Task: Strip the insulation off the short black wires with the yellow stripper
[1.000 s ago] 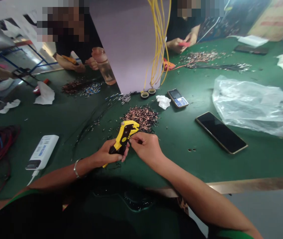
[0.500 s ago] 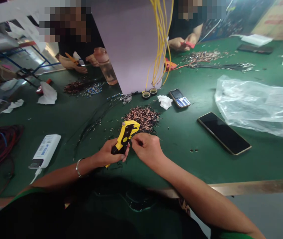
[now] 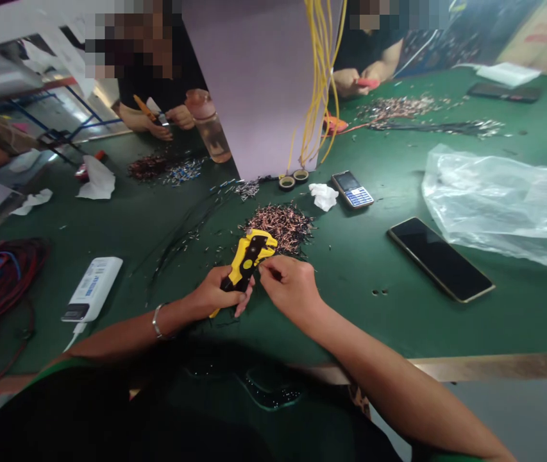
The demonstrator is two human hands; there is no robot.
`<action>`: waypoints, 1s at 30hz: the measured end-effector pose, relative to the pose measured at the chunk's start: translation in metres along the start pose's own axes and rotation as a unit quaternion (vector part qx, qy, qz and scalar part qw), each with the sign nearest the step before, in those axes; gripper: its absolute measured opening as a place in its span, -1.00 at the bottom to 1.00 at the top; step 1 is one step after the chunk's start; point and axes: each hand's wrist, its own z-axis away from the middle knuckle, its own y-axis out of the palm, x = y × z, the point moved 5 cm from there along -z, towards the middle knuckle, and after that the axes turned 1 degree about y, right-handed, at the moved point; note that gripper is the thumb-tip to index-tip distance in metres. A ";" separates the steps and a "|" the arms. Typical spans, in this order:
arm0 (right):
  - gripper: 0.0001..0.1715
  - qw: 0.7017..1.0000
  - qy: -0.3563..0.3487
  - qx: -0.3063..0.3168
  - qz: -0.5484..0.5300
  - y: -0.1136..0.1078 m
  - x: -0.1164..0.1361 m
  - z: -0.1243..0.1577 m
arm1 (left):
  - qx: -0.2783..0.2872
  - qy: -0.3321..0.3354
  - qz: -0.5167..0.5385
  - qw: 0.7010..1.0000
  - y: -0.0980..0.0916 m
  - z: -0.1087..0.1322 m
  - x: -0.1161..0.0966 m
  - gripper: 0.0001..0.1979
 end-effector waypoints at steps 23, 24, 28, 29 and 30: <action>-0.90 0.973 0.146 -0.010 -0.179 0.000 -0.010 -0.002 | 0.108 0.000 0.212 0.971 -0.004 -0.001 -0.011 -0.60; -0.90 0.974 0.142 -0.009 -0.175 -0.001 -0.009 -0.002 | 0.108 0.000 0.214 0.971 -0.005 -0.001 -0.011 -0.60; -0.89 0.989 0.085 -0.010 -0.120 -0.006 0.000 -0.002 | 0.109 0.017 0.215 0.970 -0.006 0.000 -0.015 -0.60; -0.88 0.993 0.064 -0.010 -0.100 -0.007 0.003 -0.001 | 0.106 0.024 0.214 0.971 -0.007 0.000 -0.017 -0.59; -0.87 0.996 0.043 -0.011 -0.083 -0.008 0.005 -0.001 | 0.101 0.033 0.213 0.971 -0.008 0.001 -0.020 -0.58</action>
